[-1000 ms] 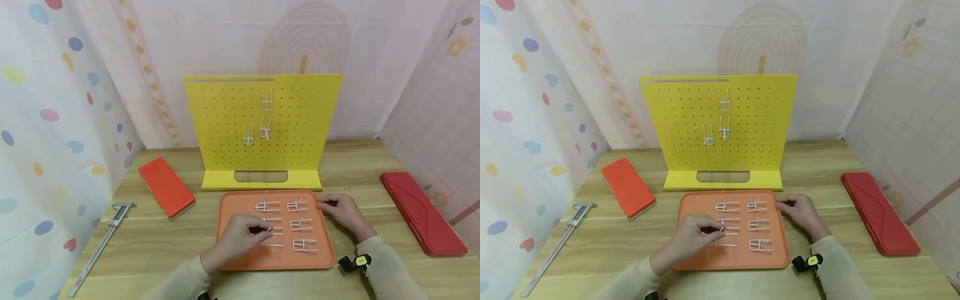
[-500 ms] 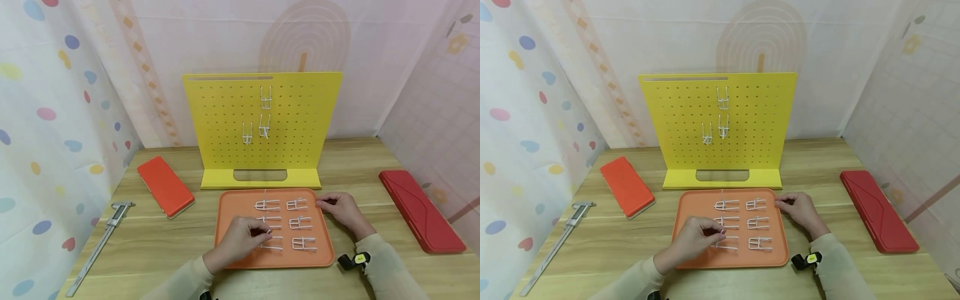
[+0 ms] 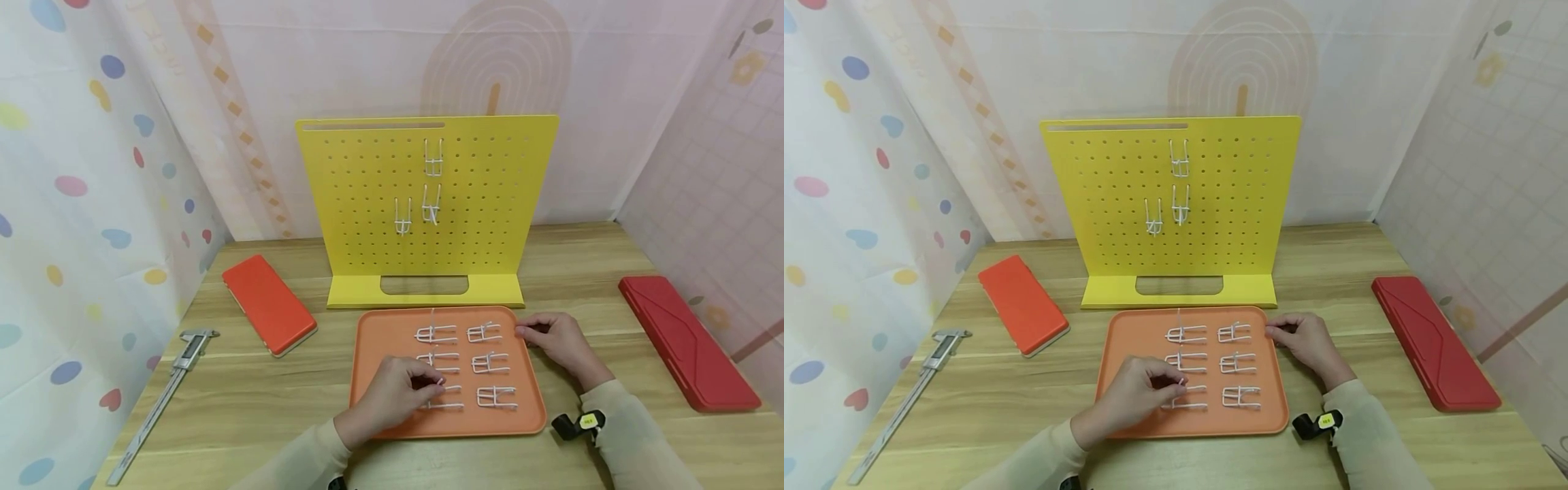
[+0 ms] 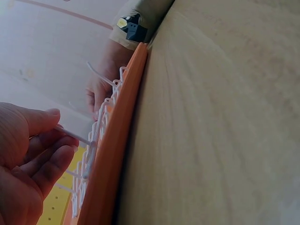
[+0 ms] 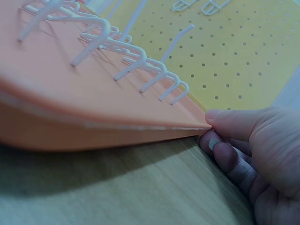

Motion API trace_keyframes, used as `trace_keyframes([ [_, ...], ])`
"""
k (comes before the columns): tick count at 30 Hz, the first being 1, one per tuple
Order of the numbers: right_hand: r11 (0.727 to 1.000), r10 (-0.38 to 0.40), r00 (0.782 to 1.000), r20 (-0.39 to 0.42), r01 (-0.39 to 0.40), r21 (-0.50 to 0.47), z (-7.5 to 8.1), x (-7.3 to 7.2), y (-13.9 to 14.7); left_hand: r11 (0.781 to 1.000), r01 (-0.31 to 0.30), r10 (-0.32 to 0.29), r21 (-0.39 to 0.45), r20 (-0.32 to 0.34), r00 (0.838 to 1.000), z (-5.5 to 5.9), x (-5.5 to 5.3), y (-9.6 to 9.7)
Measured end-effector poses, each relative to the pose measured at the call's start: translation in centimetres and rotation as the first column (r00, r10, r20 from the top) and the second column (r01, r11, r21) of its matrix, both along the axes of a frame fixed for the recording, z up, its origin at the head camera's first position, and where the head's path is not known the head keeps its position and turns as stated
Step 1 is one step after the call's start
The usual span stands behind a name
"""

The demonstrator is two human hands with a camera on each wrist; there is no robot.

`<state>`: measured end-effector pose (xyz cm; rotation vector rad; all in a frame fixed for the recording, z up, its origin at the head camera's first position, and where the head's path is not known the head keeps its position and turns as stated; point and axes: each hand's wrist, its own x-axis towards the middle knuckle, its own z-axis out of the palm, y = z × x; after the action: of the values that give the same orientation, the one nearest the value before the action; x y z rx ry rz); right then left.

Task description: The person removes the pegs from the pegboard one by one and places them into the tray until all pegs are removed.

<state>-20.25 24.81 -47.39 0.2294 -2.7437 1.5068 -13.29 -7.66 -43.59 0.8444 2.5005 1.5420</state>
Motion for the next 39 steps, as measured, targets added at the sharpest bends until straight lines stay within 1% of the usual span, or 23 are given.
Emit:
trace_keyframes([
  [10,1.000,-0.002,1.000,0.006,0.002,0.004,0.12,0.04,-0.03,1.000,0.007,-0.007,-0.012,0.001,1.000,-0.41,-0.01,0.18],
  [18,1.000,-0.003,1.000,0.009,0.003,0.002,0.14,0.02,0.01,1.000,0.001,-0.001,0.005,-0.013,1.000,-0.69,-0.09,0.05],
  [24,1.000,-0.008,1.000,0.008,0.008,0.015,0.00,-0.06,0.02,1.000,0.000,0.001,0.009,-0.013,1.000,-0.72,-0.12,-0.07],
  [39,1.000,-0.007,1.000,0.010,0.007,0.004,0.03,-0.05,-0.02,1.000,0.004,-0.004,0.010,-0.012,1.000,-0.73,-0.09,-0.08],
])
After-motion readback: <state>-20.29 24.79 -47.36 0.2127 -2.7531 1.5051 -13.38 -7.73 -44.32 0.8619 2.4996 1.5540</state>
